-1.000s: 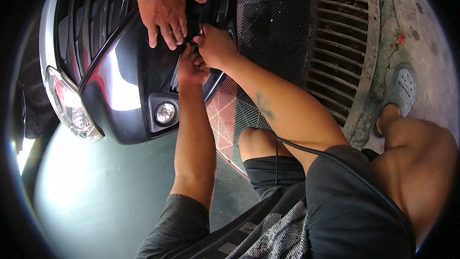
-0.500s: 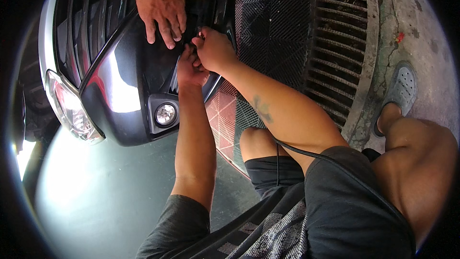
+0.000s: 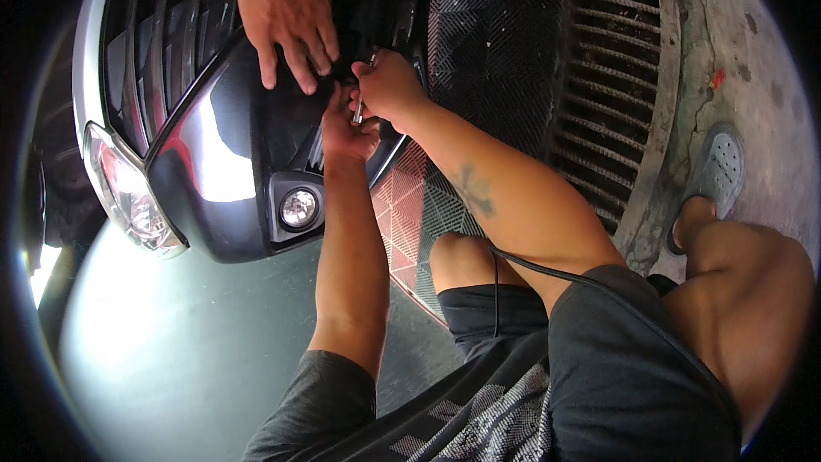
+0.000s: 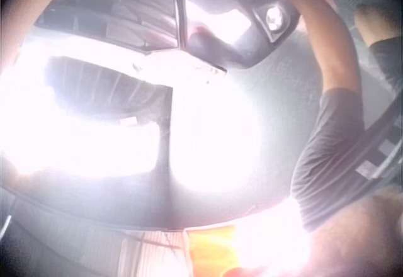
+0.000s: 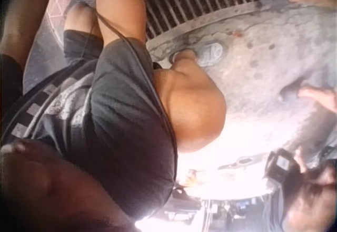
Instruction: The person walks to the front of a black car and uses a screwdriver to tighten screws on the lower front bumper. Another person assists by holding the bumper steady. The task involves precise manual adjustment of the bumper's attachment points.
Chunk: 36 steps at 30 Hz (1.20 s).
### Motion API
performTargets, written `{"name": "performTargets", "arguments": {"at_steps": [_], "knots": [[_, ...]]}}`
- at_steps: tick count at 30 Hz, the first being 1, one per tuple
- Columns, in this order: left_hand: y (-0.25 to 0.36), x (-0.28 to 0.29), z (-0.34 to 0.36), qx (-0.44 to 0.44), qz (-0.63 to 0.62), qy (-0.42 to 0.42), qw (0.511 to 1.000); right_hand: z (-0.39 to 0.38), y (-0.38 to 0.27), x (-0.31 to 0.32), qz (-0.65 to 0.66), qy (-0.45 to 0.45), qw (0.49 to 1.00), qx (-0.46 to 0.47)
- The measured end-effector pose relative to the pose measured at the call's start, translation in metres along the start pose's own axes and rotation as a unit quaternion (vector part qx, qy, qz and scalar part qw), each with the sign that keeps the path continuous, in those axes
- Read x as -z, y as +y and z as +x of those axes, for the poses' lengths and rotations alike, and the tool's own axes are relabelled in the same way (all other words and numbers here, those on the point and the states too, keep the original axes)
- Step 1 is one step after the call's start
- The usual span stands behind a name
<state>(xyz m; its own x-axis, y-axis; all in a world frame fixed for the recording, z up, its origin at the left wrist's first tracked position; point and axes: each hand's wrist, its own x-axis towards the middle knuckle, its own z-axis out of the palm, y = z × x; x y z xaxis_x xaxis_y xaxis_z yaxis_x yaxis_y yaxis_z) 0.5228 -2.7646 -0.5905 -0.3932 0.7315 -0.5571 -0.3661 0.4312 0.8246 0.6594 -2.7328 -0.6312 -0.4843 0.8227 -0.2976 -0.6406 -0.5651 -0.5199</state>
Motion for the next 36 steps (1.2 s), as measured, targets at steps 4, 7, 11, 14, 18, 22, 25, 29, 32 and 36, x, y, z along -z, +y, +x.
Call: {"name": "performTargets", "arguments": {"at_steps": [4, 7, 11, 14, 18, 22, 25, 29, 32, 36], "knots": [[0.003, 0.006, -0.001, -0.005, 0.009, 0.012, 1.000, -0.001, 0.002, -0.003, 0.037, -0.009, 0.999, -0.011], [0.002, 0.001, 0.004, -0.019, 0.001, 0.034, 0.999, -0.007, 0.000, 0.004, 0.038, -0.023, 0.999, -0.007], [-0.007, 0.020, 0.009, -0.038, -0.022, 0.027, 0.999, -0.018, 0.001, 0.021, 0.011, -0.022, 1.000, -0.008], [-0.001, 0.023, 0.001, -0.035, -0.040, 0.024, 0.998, -0.044, -0.008, 0.019, -0.020, -0.005, 1.000, 0.009], [0.002, 0.020, 0.000, -0.018, -0.013, 0.001, 1.000, -0.073, -0.018, 0.022, -0.091, 0.019, 0.995, 0.026], [-0.004, 0.026, 0.002, -0.018, -0.020, -0.005, 1.000, -0.107, -0.027, 0.026, -0.143, 0.054, 0.988, 0.030], [0.001, 0.026, 0.003, -0.020, -0.022, -0.002, 1.000, -0.132, -0.046, 0.038, -0.212, 0.066, 0.975, 0.034], [0.003, 0.019, 0.000, -0.024, -0.030, 0.002, 0.999, -0.188, -0.105, 0.042, -0.358, 0.131, 0.924, 0.026], [-0.002, 0.024, 0.006, -0.028, -0.029, 0.016, 0.999, -0.238, -0.154, 0.047, -0.364, 0.157, 0.918, -0.005], [-0.002, 0.019, 0.004, -0.013, -0.063, -0.002, 0.998, -0.321, -0.174, 0.043, -0.165, 0.194, 0.966, 0.055]]}}
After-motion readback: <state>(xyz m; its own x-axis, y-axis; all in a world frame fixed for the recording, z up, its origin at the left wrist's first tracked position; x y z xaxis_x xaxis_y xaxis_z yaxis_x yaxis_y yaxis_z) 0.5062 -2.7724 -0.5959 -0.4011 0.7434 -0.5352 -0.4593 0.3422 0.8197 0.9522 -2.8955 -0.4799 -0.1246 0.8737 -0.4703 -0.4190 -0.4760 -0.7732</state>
